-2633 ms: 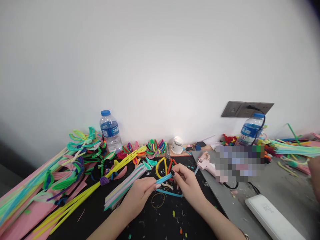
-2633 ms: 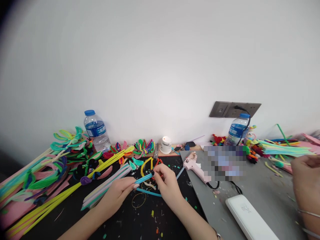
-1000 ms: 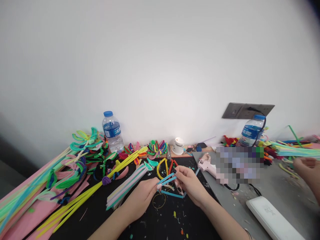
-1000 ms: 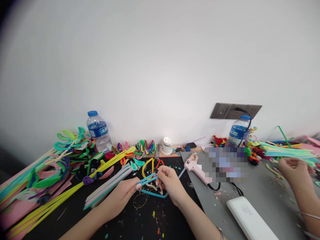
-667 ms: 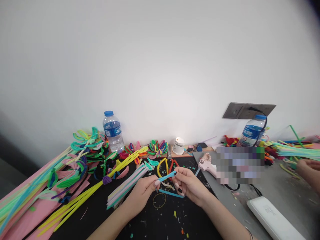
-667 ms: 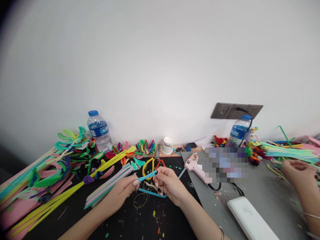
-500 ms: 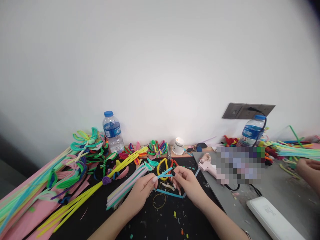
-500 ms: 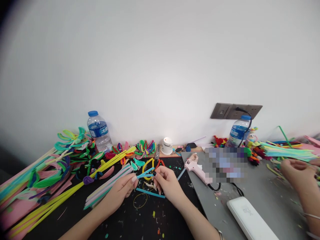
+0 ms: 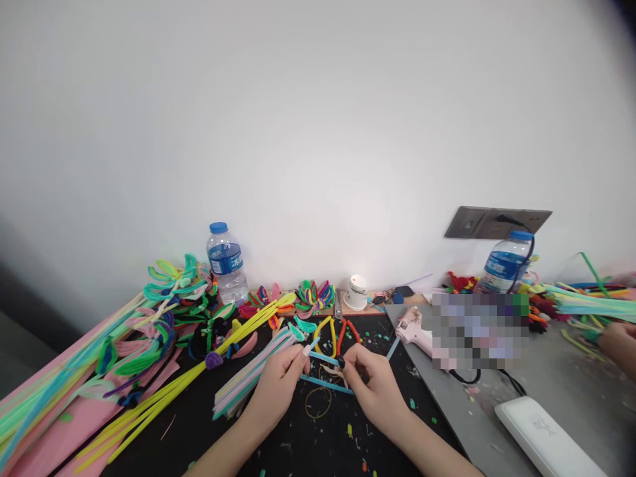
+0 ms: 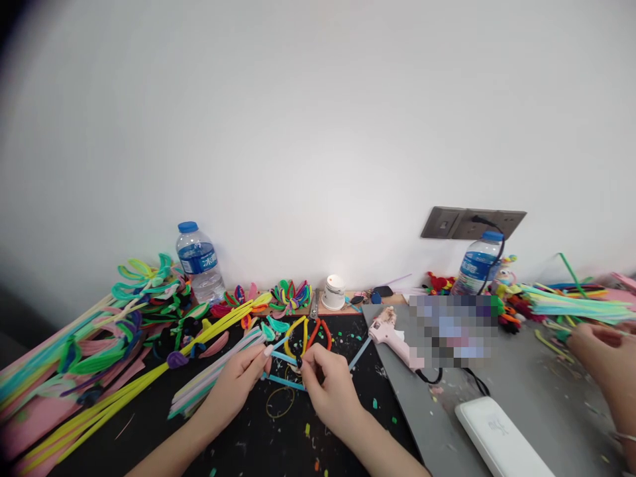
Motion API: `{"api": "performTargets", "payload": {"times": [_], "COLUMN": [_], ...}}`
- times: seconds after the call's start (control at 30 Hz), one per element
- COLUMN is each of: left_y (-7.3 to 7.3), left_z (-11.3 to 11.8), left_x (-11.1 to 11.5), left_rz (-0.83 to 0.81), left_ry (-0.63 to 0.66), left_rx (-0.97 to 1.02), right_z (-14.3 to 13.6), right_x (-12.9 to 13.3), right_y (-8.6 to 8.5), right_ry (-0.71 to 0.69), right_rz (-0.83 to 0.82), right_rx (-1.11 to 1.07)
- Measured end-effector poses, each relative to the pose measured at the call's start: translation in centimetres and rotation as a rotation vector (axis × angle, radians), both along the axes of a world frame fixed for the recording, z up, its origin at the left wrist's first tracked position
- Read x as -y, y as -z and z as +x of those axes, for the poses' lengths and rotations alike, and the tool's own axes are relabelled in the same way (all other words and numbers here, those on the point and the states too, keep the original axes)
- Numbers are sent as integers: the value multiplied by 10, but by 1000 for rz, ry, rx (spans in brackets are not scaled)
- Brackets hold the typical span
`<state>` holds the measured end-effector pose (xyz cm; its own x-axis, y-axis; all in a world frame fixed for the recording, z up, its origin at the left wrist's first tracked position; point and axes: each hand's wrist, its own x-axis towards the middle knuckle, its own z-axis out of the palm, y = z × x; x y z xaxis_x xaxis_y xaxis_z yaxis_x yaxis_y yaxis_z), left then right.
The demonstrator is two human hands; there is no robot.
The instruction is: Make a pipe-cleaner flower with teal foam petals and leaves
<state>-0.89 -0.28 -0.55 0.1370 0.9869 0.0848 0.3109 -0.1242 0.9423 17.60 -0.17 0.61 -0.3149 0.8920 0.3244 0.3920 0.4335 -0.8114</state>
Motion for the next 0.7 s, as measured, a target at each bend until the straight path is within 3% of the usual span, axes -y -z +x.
{"api": "performTargets", "payload": {"times": [0.13,0.27,0.43,0.53,0.7], "left_y": [2,3,0,-1,-3], "left_z": [-2,-2,1,2,2], "left_x": [-2,-2,2,4,6], "left_rz": [-83,-208,-279,-302,-373], "left_ry": [54,171,309,357,416], "left_rx": [121,238,213,180,215], "right_z": [3,6,3,2,1], "right_x": [-4,-8,-6,-5,-6], "right_y": [0,-2,-8,-8,2], "right_ry": [-58,25,-181,-233,-233], "right_rz": [-141,-40,53,59,-174], "right_rx": [-142,-88,43,50,30]}}
